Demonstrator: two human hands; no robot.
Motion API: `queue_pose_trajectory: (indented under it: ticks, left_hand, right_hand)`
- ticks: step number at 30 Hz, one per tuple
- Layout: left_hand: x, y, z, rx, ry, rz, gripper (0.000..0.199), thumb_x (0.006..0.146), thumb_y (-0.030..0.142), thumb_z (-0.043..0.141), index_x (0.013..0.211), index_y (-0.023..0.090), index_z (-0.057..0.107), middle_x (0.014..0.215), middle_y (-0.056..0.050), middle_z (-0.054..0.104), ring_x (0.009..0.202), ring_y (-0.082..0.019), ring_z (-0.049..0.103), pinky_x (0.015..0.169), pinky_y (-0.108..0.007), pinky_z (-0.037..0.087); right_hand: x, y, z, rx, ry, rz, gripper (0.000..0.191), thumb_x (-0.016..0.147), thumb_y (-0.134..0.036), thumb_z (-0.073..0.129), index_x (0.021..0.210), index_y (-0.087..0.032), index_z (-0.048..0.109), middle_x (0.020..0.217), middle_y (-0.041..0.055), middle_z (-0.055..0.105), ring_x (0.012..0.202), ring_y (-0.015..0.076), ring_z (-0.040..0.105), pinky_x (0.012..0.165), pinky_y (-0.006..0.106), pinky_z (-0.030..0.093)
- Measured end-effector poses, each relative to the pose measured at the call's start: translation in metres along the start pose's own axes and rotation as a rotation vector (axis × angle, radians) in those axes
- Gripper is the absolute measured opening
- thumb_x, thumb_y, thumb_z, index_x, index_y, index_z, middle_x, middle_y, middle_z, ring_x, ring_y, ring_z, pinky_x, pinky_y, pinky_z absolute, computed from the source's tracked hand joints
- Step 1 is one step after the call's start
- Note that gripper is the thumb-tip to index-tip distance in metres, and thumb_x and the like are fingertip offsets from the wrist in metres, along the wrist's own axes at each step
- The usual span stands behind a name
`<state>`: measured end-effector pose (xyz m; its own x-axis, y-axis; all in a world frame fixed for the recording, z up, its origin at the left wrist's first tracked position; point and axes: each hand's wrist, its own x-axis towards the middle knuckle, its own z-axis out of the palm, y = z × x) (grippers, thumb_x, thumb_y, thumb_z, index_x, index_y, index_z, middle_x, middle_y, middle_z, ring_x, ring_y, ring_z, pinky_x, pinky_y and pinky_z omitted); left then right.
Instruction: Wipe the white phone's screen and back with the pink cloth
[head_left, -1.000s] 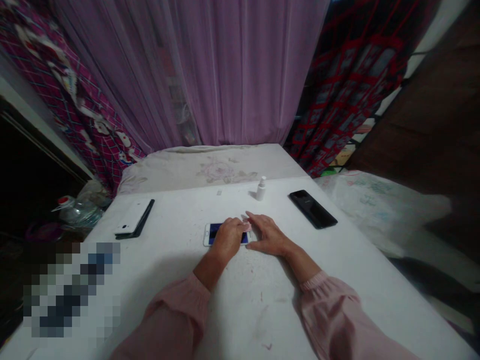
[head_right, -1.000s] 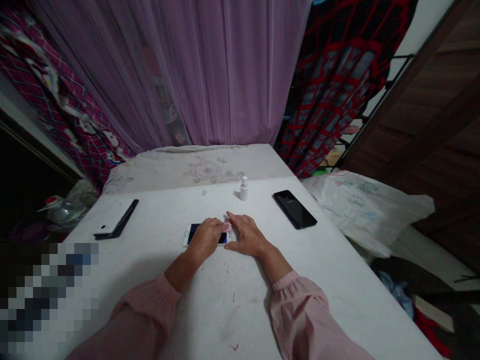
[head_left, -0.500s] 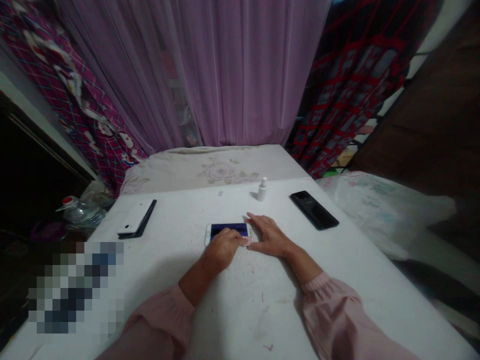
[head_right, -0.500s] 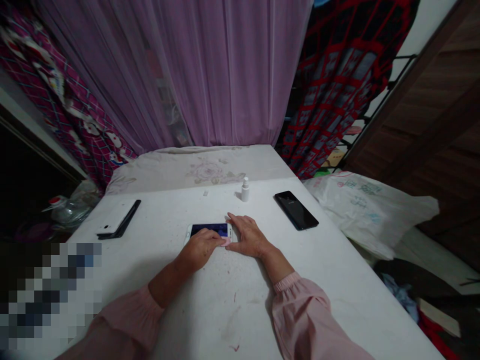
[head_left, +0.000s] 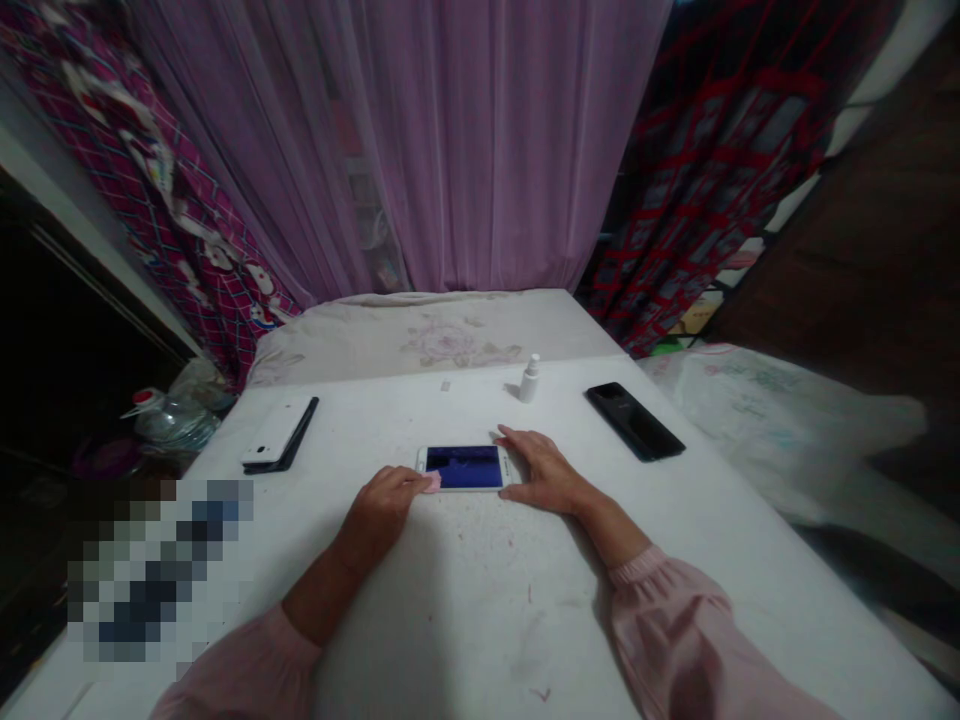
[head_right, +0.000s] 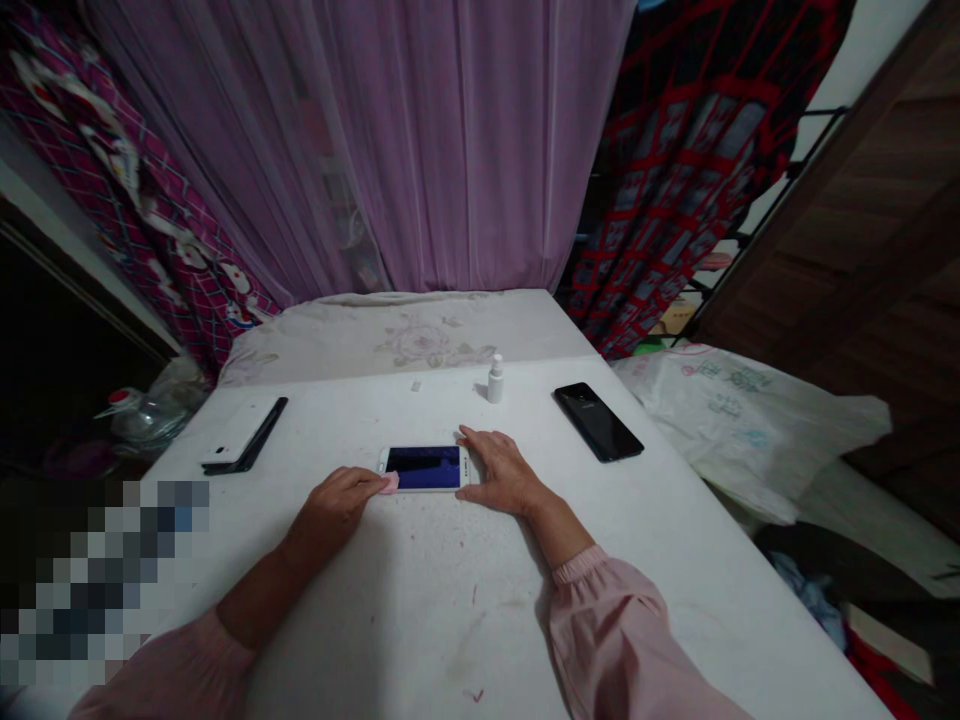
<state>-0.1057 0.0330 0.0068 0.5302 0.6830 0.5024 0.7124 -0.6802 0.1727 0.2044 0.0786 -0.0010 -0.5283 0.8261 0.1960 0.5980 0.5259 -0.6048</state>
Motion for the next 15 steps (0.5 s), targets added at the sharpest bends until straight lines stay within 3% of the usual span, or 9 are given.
queue_pose_trajectory:
  ticks: [9,15]
  left_hand:
    - [0.027,-0.024,0.01,0.053,-0.129,-0.186,0.029,0.099,0.027,0.045,0.107,0.024,0.073,0.086,-0.004,0.069,0.079,-0.017,0.059,0.071,-0.029,0.047]
    - [0.051,-0.02,0.014,0.059,-0.179,-0.233,0.03,0.099,0.029,0.046,0.1,0.022,0.075,0.081,-0.005,0.068,0.077,-0.017,0.058,0.073,-0.028,0.046]
  right_hand:
    - [0.0,0.0,-0.001,-0.008,-0.014,-0.004,0.099,0.071,-0.05,0.077,0.151,-0.022,0.027,0.136,0.0137,0.056,0.129,0.0342,0.045,0.11,0.057,0.026]
    - [0.001,-0.003,-0.003,-0.017,-0.022,0.001,0.099,0.071,-0.047,0.077,0.152,-0.023,0.024,0.136,0.0131,0.056,0.129,0.0332,0.046,0.11,0.056,0.027]
